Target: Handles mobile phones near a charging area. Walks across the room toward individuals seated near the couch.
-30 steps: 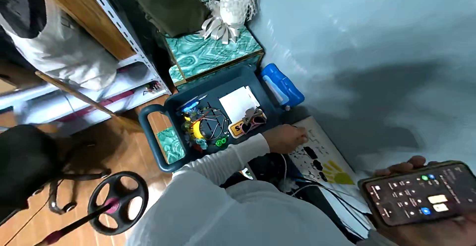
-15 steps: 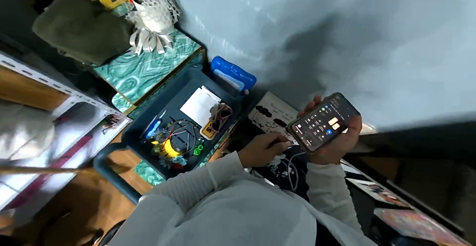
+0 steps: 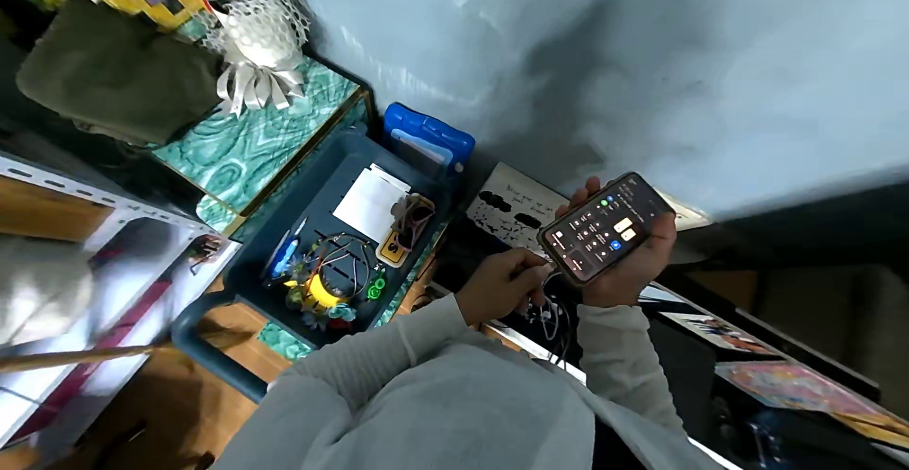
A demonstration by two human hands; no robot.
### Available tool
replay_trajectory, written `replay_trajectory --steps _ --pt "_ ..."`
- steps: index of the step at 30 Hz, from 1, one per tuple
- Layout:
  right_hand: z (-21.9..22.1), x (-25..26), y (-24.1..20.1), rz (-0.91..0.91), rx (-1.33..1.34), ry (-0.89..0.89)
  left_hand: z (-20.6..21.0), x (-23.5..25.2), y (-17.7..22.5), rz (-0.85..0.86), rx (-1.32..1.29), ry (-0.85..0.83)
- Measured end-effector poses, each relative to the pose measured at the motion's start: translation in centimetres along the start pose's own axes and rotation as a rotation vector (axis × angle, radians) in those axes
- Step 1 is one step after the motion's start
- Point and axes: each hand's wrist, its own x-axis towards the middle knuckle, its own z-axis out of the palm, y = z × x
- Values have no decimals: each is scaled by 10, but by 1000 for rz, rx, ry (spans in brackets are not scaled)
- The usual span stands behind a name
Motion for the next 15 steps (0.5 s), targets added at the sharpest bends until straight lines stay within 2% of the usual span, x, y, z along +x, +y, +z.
replay_trajectory --steps 3,8,15 --pt "0 3 1 -6 -9 -23 0 2 3 -12 -16 -1" --pt "5 2 0 -52 -82 20 -3 5 10 -135 -72 2" --pt "1 0 1 -62 -86 53 0 10 13 -129 -139 -14"
